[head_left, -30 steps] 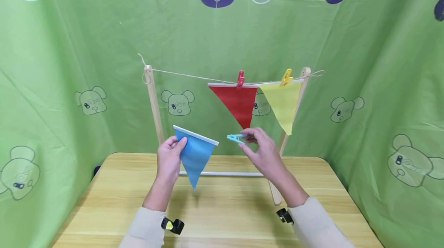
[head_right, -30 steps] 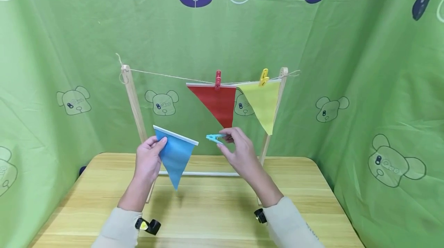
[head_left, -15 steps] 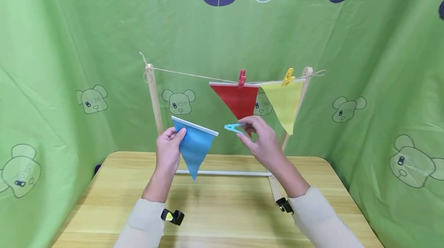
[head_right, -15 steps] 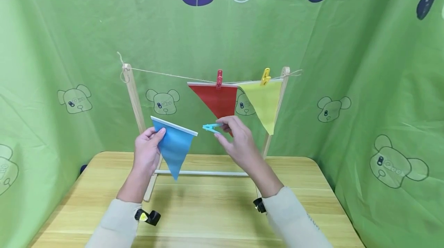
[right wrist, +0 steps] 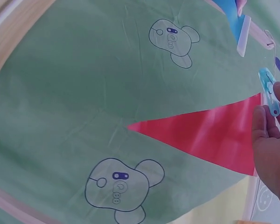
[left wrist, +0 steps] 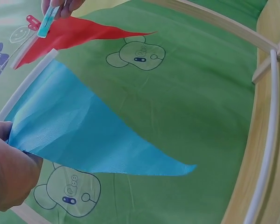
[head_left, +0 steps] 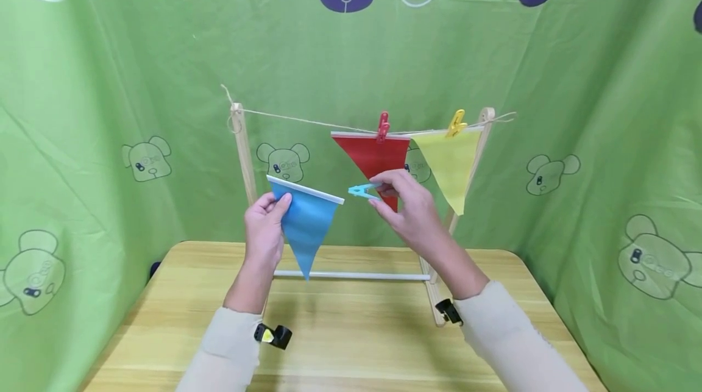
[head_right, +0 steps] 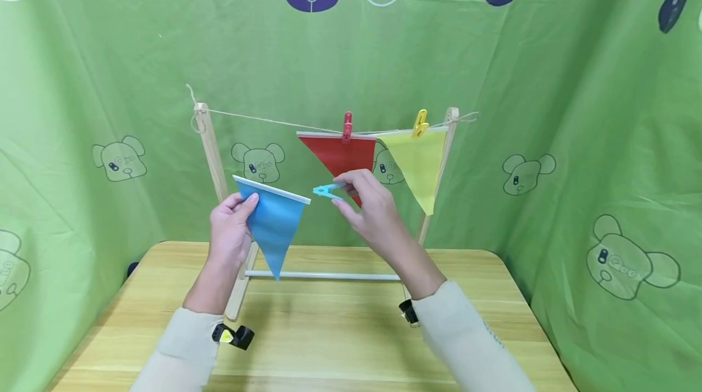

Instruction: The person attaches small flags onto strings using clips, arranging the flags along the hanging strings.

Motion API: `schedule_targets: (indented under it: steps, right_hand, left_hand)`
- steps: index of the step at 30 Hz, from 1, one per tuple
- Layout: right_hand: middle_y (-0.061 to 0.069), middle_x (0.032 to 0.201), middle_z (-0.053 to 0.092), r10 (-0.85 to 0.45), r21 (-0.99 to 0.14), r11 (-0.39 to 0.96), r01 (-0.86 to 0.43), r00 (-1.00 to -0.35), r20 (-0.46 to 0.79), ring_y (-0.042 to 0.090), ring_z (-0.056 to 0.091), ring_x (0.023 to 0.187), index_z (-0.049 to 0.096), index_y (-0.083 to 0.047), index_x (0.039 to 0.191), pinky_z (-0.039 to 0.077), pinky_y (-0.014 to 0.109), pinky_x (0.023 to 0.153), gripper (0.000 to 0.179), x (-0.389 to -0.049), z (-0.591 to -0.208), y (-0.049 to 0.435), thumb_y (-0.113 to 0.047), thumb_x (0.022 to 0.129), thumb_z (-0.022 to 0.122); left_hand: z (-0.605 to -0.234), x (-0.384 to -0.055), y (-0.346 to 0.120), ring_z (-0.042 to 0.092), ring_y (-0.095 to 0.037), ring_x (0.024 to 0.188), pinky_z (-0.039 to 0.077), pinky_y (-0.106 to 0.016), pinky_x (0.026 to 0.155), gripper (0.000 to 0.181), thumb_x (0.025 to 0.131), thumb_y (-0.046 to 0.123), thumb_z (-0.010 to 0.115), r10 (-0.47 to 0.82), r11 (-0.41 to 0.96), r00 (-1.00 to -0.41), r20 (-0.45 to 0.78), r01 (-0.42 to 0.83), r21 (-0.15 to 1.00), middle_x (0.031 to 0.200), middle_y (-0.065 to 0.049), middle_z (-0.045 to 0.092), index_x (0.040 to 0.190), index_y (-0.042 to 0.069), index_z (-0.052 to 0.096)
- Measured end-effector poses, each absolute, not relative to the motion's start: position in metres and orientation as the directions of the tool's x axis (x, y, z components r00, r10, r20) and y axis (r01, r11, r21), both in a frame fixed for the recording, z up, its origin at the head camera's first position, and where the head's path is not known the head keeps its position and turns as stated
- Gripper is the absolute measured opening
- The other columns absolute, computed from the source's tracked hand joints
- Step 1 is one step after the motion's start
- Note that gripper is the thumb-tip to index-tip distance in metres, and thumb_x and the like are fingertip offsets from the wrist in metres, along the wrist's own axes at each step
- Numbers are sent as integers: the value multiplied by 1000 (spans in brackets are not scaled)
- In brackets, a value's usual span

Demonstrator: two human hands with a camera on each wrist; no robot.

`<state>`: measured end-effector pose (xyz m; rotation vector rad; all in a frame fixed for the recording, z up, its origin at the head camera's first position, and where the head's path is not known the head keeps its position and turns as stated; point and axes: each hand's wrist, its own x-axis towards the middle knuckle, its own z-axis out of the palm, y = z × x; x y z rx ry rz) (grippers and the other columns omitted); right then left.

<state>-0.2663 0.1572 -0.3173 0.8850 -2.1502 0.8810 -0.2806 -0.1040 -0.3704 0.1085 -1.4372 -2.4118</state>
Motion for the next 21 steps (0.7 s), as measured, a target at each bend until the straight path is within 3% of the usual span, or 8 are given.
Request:
schedule_targets:
  steps: [13,21]
  right_hand:
    - [10,112,66,-358,-304,537,-787,-539,762,29,69,97,64,-1,120,62,38,87,38,-266,-301,153,-1,86,82]
    - [13,112,67,-359,-251,533,-808,-484,798,22,68,97,65,1,121,61,36,87,39,-267,-288,149,0,86,82]
  left_hand:
    - [-357,-280,-103,72,-14,97,57,-30,99,22,96,0,69,-338,-441,-931,138,287,851,91,1,75,116,-7,66]
    - [-347,-282,-104,71,-16,99,57,-30,100,22,96,2,70,-357,-458,-920,160,322,829,93,0,75,115,-8,66]
